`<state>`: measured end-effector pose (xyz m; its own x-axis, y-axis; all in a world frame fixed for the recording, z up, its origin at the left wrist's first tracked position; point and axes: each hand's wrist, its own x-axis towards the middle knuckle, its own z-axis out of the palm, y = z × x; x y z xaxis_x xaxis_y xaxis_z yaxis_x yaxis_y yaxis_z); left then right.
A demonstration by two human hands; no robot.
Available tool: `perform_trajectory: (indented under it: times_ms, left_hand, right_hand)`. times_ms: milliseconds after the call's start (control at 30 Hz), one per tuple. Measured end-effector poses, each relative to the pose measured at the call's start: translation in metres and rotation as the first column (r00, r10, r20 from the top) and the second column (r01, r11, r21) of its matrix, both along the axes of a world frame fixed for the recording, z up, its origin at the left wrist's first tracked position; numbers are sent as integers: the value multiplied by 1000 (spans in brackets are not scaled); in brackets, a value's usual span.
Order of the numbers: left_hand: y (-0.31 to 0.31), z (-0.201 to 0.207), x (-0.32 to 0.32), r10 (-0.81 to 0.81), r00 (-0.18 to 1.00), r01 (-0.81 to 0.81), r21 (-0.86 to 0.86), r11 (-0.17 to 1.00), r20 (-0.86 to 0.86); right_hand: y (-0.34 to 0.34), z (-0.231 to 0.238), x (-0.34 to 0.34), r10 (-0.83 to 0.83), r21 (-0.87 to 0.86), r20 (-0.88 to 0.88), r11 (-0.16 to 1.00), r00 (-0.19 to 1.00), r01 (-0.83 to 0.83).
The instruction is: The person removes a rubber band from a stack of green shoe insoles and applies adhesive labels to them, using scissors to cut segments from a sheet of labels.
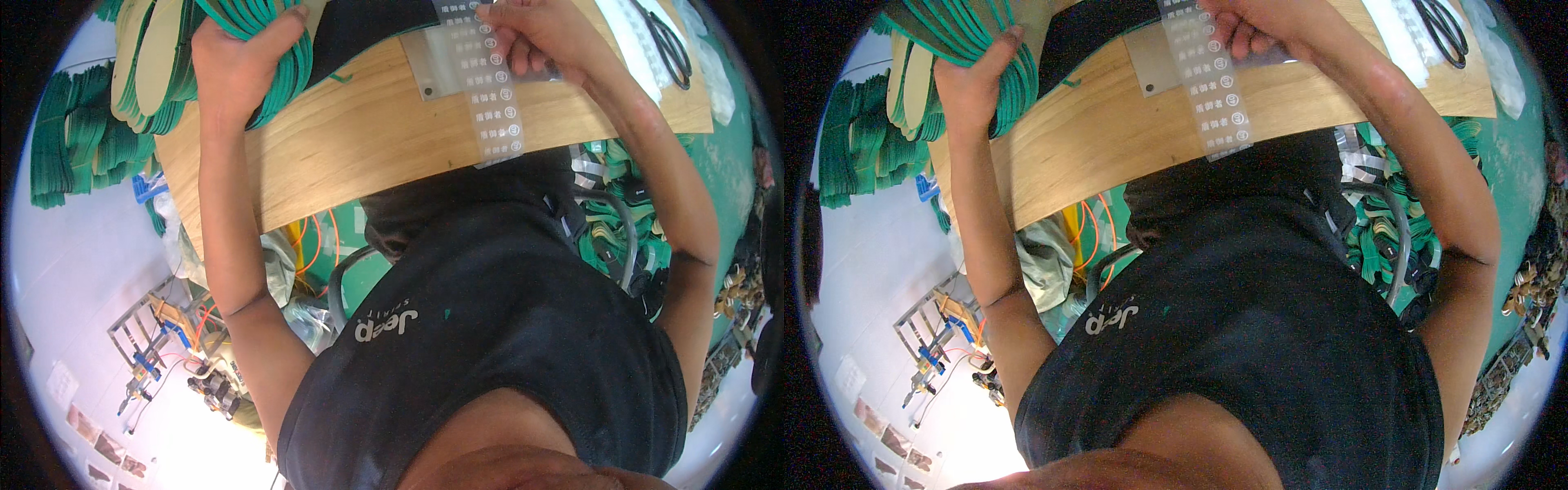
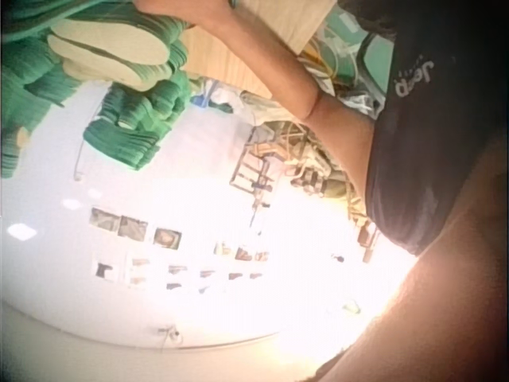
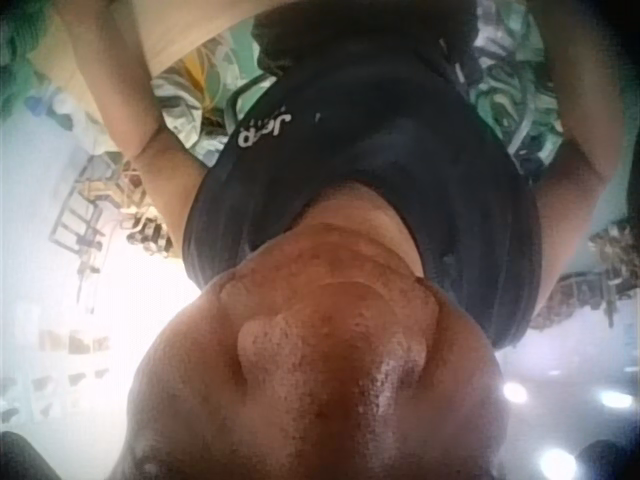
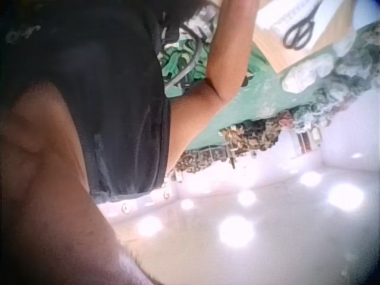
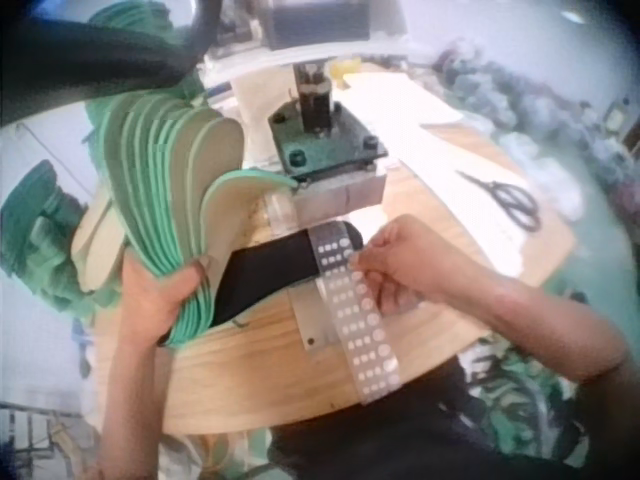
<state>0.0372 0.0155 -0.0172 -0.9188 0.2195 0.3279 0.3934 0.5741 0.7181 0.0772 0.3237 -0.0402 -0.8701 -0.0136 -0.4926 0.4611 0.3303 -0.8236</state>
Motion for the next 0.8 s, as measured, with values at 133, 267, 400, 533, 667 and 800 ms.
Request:
perform_trajectory:
  times_ms: [133,267,400,533,667,800]
  left_hand:
    - [-21,-23,-18,8,1000,-8,35,999,7]
    - [-20,-20,-17,16,1000,-16,16,1000,1]
    - [-19,-20,-17,19,1000,-19,4,1000,-6]
    - [-18,-21,-14,28,1000,-28,11,1000,-13]
    - [-14,-19,-12,29,995,-34,-48,998,-99]
    - [-13,-17,-12,51,999,-51,-42,998,9]
  right_hand:
    - [1,-4,-2,3,-29,25,1000,1000,-3]
    - [0,-2,-1,14,-14,14,1000,1000,-13]
    - [0,-1,-1,1,-21,13,1000,1000,-1]
    - [2,-1,-2,5,-23,9,1000,1000,-5]
    - [-1,2,0,-11,-17,32,1000,999,11]
    - [0,-1,3,-35,-30,22,999,999,36]
